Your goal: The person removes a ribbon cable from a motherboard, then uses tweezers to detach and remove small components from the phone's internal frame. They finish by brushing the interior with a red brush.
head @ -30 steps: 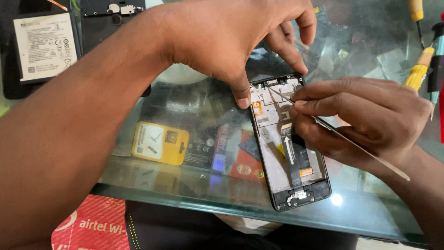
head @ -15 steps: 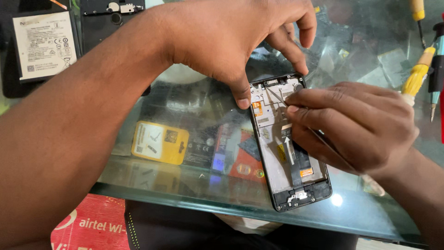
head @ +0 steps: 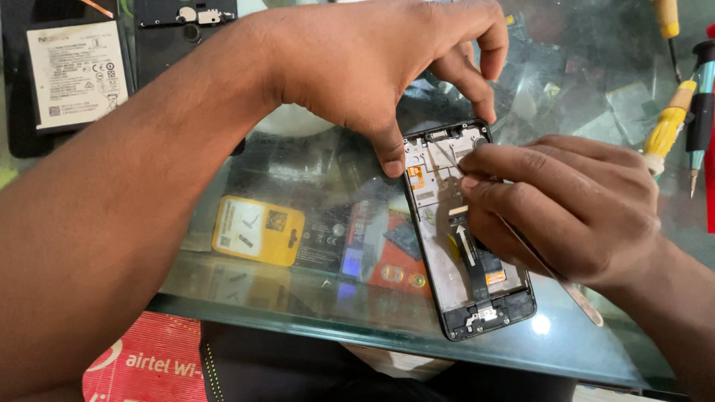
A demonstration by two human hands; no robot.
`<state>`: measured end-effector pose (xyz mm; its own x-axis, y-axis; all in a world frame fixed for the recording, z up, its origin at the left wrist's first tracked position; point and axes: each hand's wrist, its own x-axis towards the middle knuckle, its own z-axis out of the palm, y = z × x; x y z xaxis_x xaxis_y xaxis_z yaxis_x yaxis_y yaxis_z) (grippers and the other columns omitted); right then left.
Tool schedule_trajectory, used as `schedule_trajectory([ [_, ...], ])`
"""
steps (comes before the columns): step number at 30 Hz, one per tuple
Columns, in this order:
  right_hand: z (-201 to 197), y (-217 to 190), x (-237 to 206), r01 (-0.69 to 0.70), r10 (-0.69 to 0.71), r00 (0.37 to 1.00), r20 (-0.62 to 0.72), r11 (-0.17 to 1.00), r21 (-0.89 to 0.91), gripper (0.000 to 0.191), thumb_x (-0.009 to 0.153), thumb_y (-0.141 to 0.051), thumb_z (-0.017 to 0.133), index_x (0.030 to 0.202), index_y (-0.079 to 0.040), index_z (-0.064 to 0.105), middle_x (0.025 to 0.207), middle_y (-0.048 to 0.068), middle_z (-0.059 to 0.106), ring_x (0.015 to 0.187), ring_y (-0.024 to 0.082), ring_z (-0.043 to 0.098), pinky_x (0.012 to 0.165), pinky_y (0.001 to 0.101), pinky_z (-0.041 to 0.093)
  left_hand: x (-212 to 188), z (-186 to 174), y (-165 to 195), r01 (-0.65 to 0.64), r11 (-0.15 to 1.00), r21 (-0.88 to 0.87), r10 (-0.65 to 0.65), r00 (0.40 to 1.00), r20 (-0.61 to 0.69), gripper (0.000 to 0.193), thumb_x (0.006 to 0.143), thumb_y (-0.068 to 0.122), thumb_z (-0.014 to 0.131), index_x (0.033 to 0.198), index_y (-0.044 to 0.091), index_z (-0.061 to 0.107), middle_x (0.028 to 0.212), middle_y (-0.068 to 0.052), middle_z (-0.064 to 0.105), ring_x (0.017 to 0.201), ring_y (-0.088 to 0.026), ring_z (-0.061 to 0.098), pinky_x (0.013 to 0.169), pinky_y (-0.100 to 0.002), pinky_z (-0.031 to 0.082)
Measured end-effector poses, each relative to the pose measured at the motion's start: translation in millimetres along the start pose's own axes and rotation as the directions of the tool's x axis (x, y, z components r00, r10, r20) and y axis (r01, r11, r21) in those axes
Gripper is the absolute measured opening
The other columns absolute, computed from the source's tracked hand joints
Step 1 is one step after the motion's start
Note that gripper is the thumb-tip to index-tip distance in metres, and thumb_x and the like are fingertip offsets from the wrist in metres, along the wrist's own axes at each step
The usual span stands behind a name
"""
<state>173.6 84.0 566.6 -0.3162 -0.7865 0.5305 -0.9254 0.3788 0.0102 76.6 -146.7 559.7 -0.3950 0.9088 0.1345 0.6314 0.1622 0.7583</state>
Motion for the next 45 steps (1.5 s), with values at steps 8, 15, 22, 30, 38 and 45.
schedule_trajectory([
  [8,-1,1,-6,-0.079,0.077,0.996,0.044,0.996,0.05,0.014,0.082,-0.009,0.081,0.083,-0.001,0.07,0.089,0.013,0.074,0.068,0.024,0.072,0.06,0.0369,0.06,2,1,-2,0.057,0.998,-0.016,-0.057,0.998,0.008,0.092,0.047,0.013,0.1,0.122,0.006,0.046,0.128,-0.006,0.074,0.127,-0.018,0.067,0.083,-0.034,0.058],
  [15,0,2,-7,-0.123,0.121,0.992,0.033,0.99,0.066,0.017,0.082,-0.007,0.083,0.08,-0.001,0.068,0.089,0.013,0.075,0.066,0.022,0.071,0.054,0.0342,0.057,1,-1,-2,-0.013,1.0,0.005,0.013,1.0,0.008,0.094,0.047,0.012,0.102,0.122,0.005,0.046,0.128,-0.008,0.075,0.128,-0.02,0.066,0.092,-0.036,0.054],
  [22,0,1,-6,-0.169,0.168,0.986,0.02,0.978,0.124,0.02,0.083,-0.005,0.084,0.078,0.0,0.066,0.089,0.014,0.075,0.067,0.022,0.071,0.055,0.0342,0.056,1,0,-2,-0.003,1.0,0.011,0.003,1.0,0.003,0.092,0.047,0.012,0.101,0.121,0.005,0.046,0.128,-0.007,0.075,0.128,-0.021,0.065,0.093,-0.036,0.054],
  [30,-1,1,-5,-0.164,0.161,0.986,0.033,0.975,0.147,0.017,0.082,-0.006,0.084,0.079,-0.001,0.068,0.089,0.014,0.075,0.065,0.021,0.071,0.054,0.0334,0.055,2,0,-2,0.003,1.0,0.004,-0.003,1.0,0.012,0.093,0.046,0.012,0.101,0.122,0.005,0.047,0.128,-0.006,0.075,0.128,-0.02,0.065,0.094,-0.036,0.053],
  [38,2,3,-11,-0.173,0.169,0.985,0.037,0.975,0.141,0.016,0.082,-0.005,0.082,0.079,0.0,0.067,0.089,0.015,0.076,0.066,0.022,0.072,0.054,0.0341,0.056,2,1,-3,0.006,1.0,0.017,-0.006,1.0,0.004,0.093,0.046,0.012,0.102,0.122,0.005,0.048,0.128,-0.006,0.075,0.129,-0.02,0.065,0.096,-0.035,0.053],
  [45,1,4,-25,-0.465,0.474,0.88,0.005,0.86,0.209,0.013,0.086,-0.002,0.081,0.086,0.002,0.069,0.094,0.016,0.075,0.068,0.016,0.071,0.052,0.0261,0.053,2,0,-3,-0.008,1.0,-0.024,0.008,1.0,0.015,0.092,0.046,0.009,0.1,0.121,0.005,0.047,0.128,-0.007,0.075,0.129,-0.019,0.065,0.097,-0.036,0.052],
])
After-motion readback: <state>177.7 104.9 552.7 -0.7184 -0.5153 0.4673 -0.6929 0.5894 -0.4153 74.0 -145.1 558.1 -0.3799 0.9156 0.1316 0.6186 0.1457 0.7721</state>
